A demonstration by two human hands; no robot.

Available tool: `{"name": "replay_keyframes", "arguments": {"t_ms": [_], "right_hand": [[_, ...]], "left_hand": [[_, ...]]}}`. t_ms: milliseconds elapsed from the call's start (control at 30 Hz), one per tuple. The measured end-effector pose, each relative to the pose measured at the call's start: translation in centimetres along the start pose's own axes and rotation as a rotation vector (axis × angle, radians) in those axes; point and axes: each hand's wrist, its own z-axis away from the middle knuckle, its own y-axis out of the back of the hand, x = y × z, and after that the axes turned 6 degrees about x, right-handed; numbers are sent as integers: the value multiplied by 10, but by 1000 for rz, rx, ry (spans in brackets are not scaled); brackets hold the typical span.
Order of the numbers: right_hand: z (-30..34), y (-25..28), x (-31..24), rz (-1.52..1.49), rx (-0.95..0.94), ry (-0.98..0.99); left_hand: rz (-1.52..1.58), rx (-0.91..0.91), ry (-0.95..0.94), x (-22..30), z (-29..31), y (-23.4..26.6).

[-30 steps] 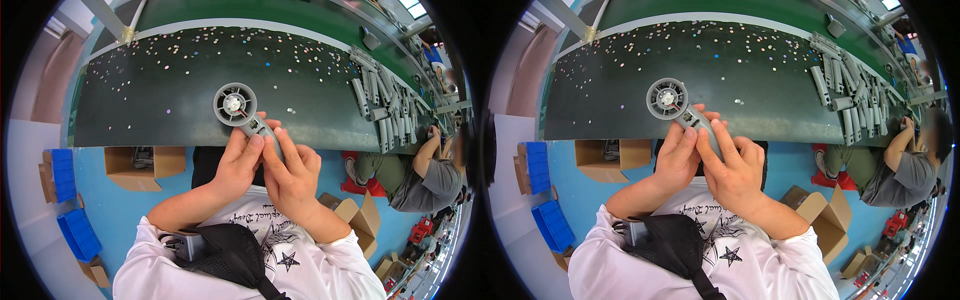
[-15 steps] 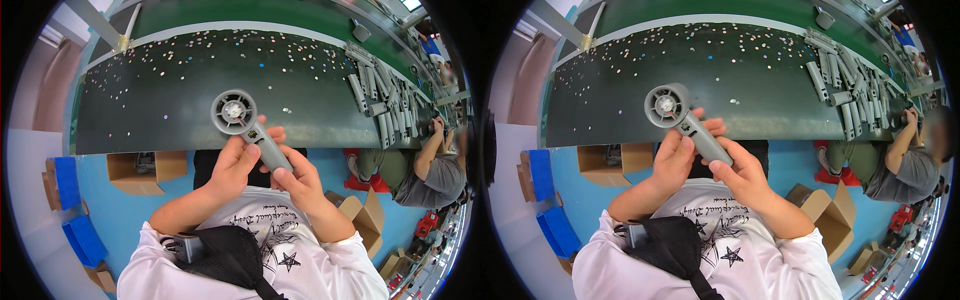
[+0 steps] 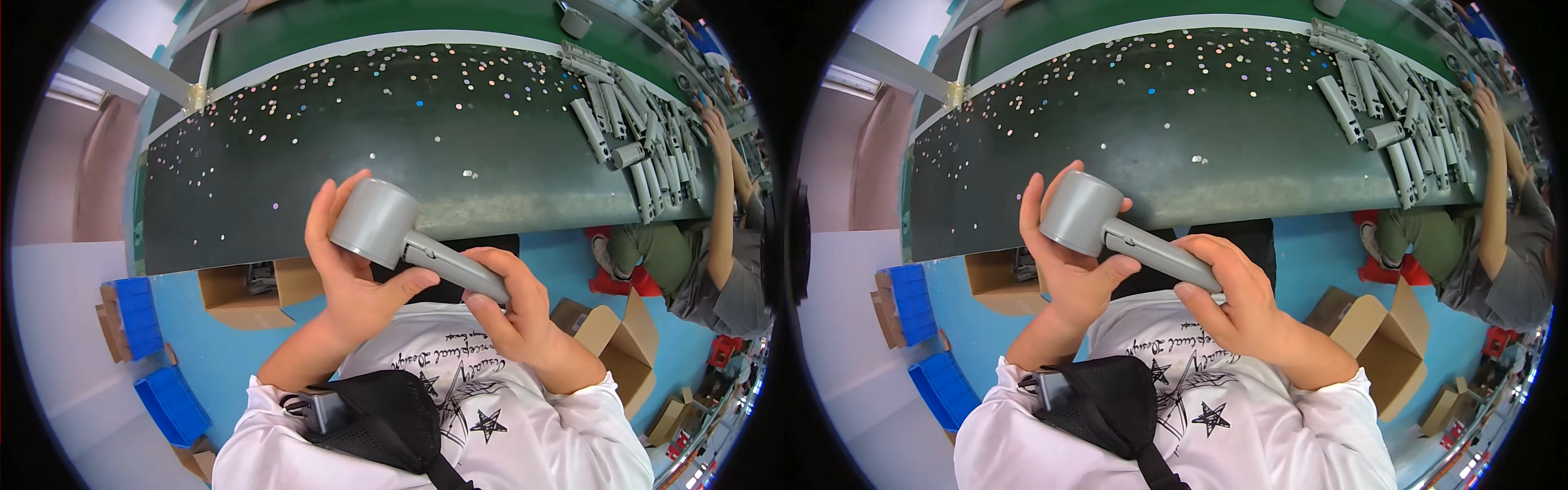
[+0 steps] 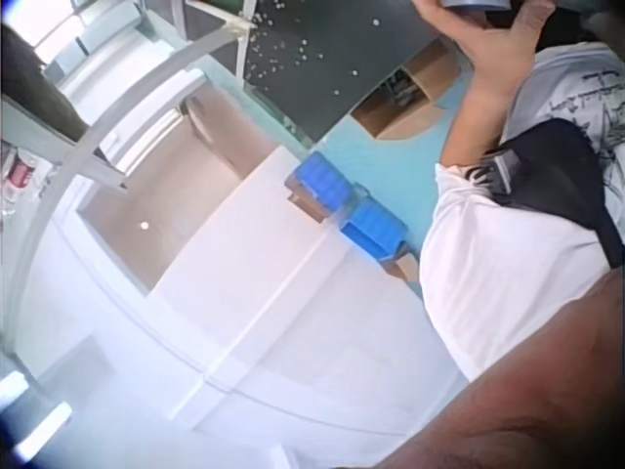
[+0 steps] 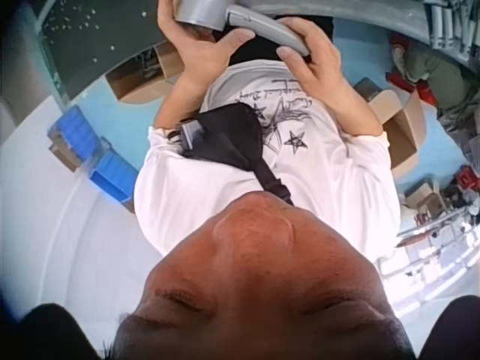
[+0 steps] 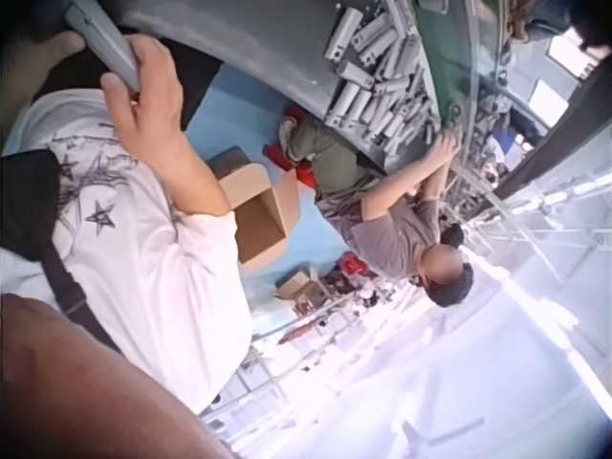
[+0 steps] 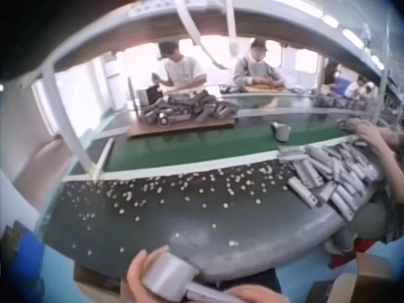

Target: Manually assemble the housing and components of a handheld electronic fan.

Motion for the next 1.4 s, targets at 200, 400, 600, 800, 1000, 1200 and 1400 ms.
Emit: {"name": "replay_keyframes", "arguments": {"t_ms": [200,400,600,800,1000,1200,1400], "right_hand": [[-8,5,-6,55,-42,-15],[-1,1,-12,169,0,-49],[-13,-1,-3,179,35,8],[-23,8,-3,247,-94,237],[-22,9,-1,348,-160,349],[-14,7,4,49,-68,142],[-14,16,-5,-563,-154,-587]], "left_hand": [[-65,-123,-94,1,-2,0],[-72,-105,-193,-10,2,-6],[14,-76,-179,-25,-4,-5],[9,-99,-108,-13,-7,0],[-47,-146,-90,-14,-1,3],[-114,-201,-139,-11,-7,0],[-311,-107,109,1,-18,-2]]}}
